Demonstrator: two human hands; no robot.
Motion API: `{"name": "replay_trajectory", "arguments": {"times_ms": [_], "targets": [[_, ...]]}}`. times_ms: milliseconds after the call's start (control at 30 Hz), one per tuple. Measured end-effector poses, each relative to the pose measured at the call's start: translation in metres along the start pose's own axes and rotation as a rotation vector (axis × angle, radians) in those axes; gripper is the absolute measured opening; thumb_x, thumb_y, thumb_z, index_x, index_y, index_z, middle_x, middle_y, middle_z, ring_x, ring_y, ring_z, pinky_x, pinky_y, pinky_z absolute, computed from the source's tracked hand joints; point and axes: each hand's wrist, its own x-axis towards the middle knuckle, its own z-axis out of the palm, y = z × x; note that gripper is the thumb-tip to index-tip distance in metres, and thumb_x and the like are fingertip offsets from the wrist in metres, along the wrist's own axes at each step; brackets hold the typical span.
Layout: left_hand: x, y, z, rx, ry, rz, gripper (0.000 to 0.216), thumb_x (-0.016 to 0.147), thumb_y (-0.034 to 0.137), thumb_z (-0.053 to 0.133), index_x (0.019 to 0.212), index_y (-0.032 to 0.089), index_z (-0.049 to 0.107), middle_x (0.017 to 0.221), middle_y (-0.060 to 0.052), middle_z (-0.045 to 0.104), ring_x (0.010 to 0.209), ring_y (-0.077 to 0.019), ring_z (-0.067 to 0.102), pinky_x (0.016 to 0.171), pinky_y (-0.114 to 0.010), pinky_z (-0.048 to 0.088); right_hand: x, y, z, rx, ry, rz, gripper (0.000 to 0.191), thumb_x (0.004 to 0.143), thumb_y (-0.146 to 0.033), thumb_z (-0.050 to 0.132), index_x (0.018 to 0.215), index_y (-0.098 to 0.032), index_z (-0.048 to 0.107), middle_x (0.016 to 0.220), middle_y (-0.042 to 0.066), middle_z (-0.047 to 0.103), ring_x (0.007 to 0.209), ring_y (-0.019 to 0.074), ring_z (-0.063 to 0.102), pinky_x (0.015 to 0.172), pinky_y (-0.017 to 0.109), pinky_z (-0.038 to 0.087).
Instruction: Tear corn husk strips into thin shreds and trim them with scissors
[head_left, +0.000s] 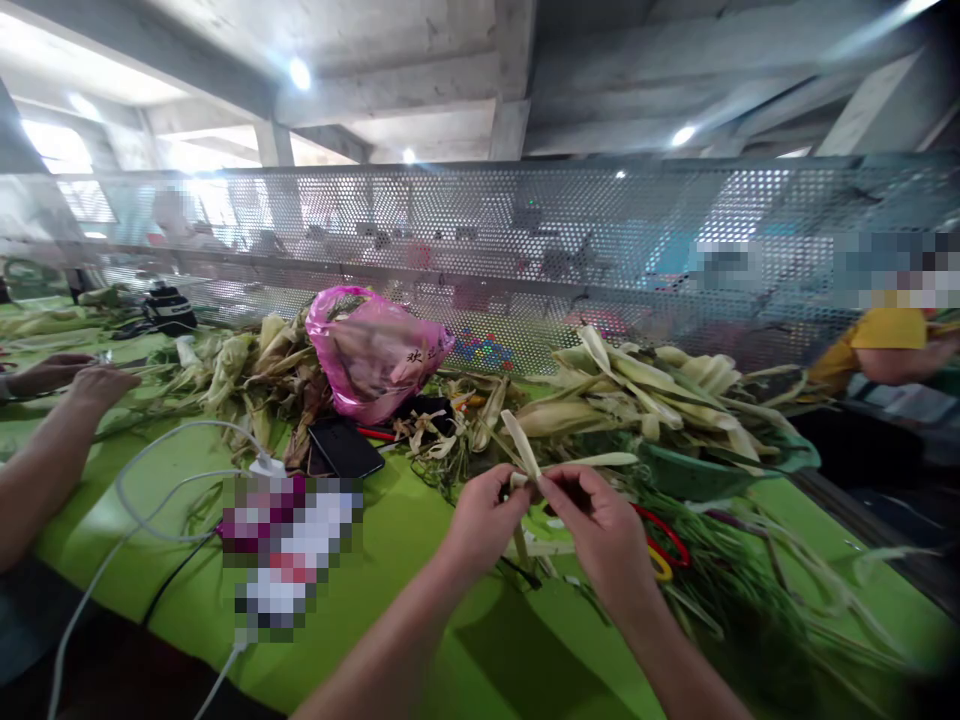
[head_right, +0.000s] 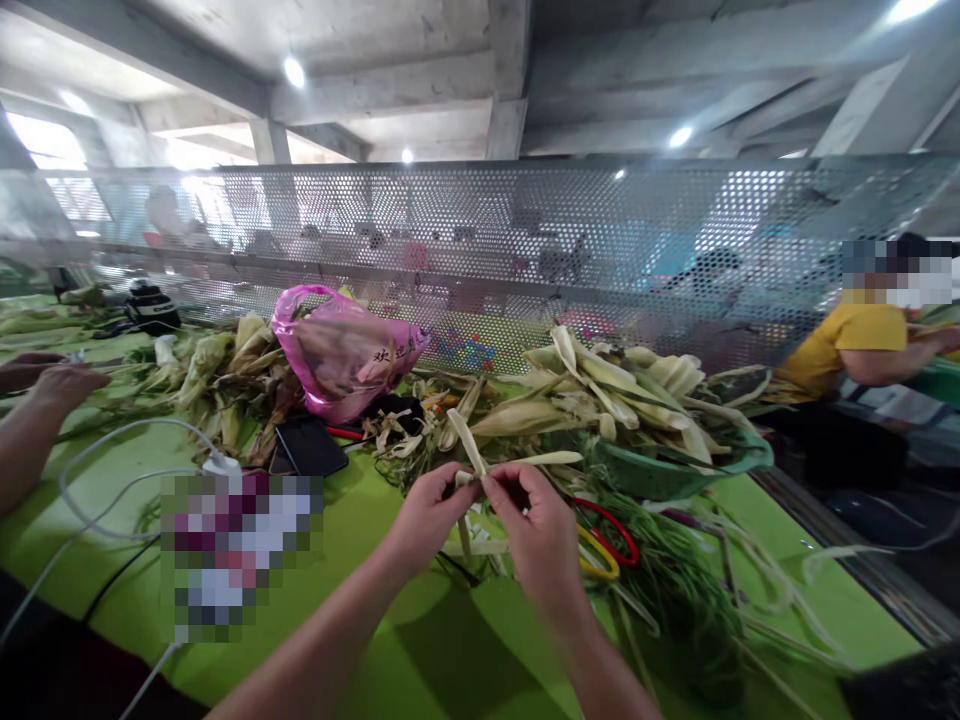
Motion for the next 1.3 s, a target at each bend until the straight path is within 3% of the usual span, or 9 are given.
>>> {"name": "replay_trajectory", "arguments": {"times_ms": [200, 400, 533, 733, 933, 1067, 1167, 1300], "targets": [[-0.001, 0.008, -0.002, -0.009, -0.046, -0.023, 0.023, 0.078, 0.037, 0.061, 0.078, 0.014, 0.06, 0.067, 0.003, 0.05, 0.064, -0.0102, 0.04, 0.059, -0.022, 0.032, 0.002, 0.002, 0.0, 0.094, -0.016, 0.124, 0.023, 0.081, -0.043, 0.063, 0.084, -0.021, 0.064, 0.071, 0.0, 0.061, 0.061, 0.0158, 0.051, 0.057, 0.027, 0.042], [0.0, 0.01, -0.002, -0.071, -0.051, -0.024, 0.033, 0.073, 0.042, 0.066, 0.088, 0.012, 0.067, 0.076, -0.002, 0.061, 0.069, -0.0122, 0.048, 0.066, -0.023, 0.037, 0.003, 0.005, -0.001, -0.027, 0.071, -0.074, 0.017, 0.082, -0.037, 0.063, 0.084, -0.021, 0.07, 0.083, 0.004, 0.062, 0.081, 0.0199, 0.056, 0.072, 0.03, 0.045], [0.0, 0.009, -0.001, -0.151, -0.018, -0.07, 0.033, 0.071, 0.043, 0.067, 0.083, 0.012, 0.068, 0.074, -0.002, 0.061, 0.069, -0.0128, 0.049, 0.066, -0.024, 0.038, 0.003, 0.001, 0.0, -0.03, 0.08, -0.138, 0.017, 0.082, -0.037, 0.063, 0.08, -0.021, 0.07, 0.088, 0.005, 0.061, 0.087, 0.021, 0.057, 0.077, 0.031, 0.045], [-0.003, 0.012, -0.001, -0.205, -0.027, -0.076, 0.03, 0.074, 0.042, 0.064, 0.077, 0.013, 0.066, 0.069, 0.001, 0.056, 0.066, -0.0109, 0.046, 0.066, -0.022, 0.036, -0.001, -0.008, 0.002, -0.02, 0.097, -0.039, 0.022, 0.08, -0.041, 0.064, 0.078, -0.02, 0.063, 0.074, 0.002, 0.062, 0.067, 0.0178, 0.056, 0.062, 0.029, 0.045], [-0.005, 0.014, 0.002, -0.307, -0.017, -0.133, 0.034, 0.071, 0.046, 0.068, 0.081, 0.013, 0.065, 0.073, 0.0, 0.057, 0.066, -0.0101, 0.045, 0.063, -0.021, 0.036, -0.003, -0.004, 0.005, -0.141, 0.146, -0.174, 0.012, 0.083, -0.032, 0.062, 0.079, -0.02, 0.061, 0.077, 0.003, 0.062, 0.07, 0.0185, 0.056, 0.066, 0.031, 0.046], [-0.004, 0.016, 0.002, -0.351, 0.055, -0.195, 0.033, 0.068, 0.045, 0.071, 0.075, 0.013, 0.061, 0.063, 0.003, 0.051, 0.056, -0.0067, 0.038, 0.055, -0.02, 0.032, -0.006, -0.007, 0.008, -0.152, 0.121, -0.183, 0.013, 0.084, -0.032, 0.061, 0.083, -0.021, 0.065, 0.081, 0.005, 0.065, 0.073, 0.0195, 0.059, 0.068, 0.031, 0.047], [-0.003, 0.017, -0.002, -0.43, 0.135, -0.24, 0.033, 0.067, 0.044, 0.072, 0.072, 0.014, 0.059, 0.057, 0.006, 0.046, 0.049, -0.0049, 0.032, 0.049, -0.019, 0.028, -0.008, -0.011, 0.01, 0.03, 0.057, -0.083, 0.018, 0.082, -0.037, 0.063, 0.09, -0.021, 0.067, 0.085, 0.005, 0.067, 0.074, 0.0195, 0.062, 0.069, 0.032, 0.05], [-0.002, 0.017, -0.005, -0.49, 0.176, -0.267, 0.035, 0.064, 0.045, 0.074, 0.071, 0.014, 0.058, 0.052, 0.007, 0.041, 0.045, -0.0038, 0.029, 0.046, -0.02, 0.024, -0.005, -0.01, 0.014, 0.319, -0.009, 0.256, 0.03, 0.074, -0.047, 0.069, 0.074, -0.018, 0.065, 0.064, 0.001, 0.063, 0.051, 0.0139, 0.054, 0.05, 0.027, 0.044]]}}
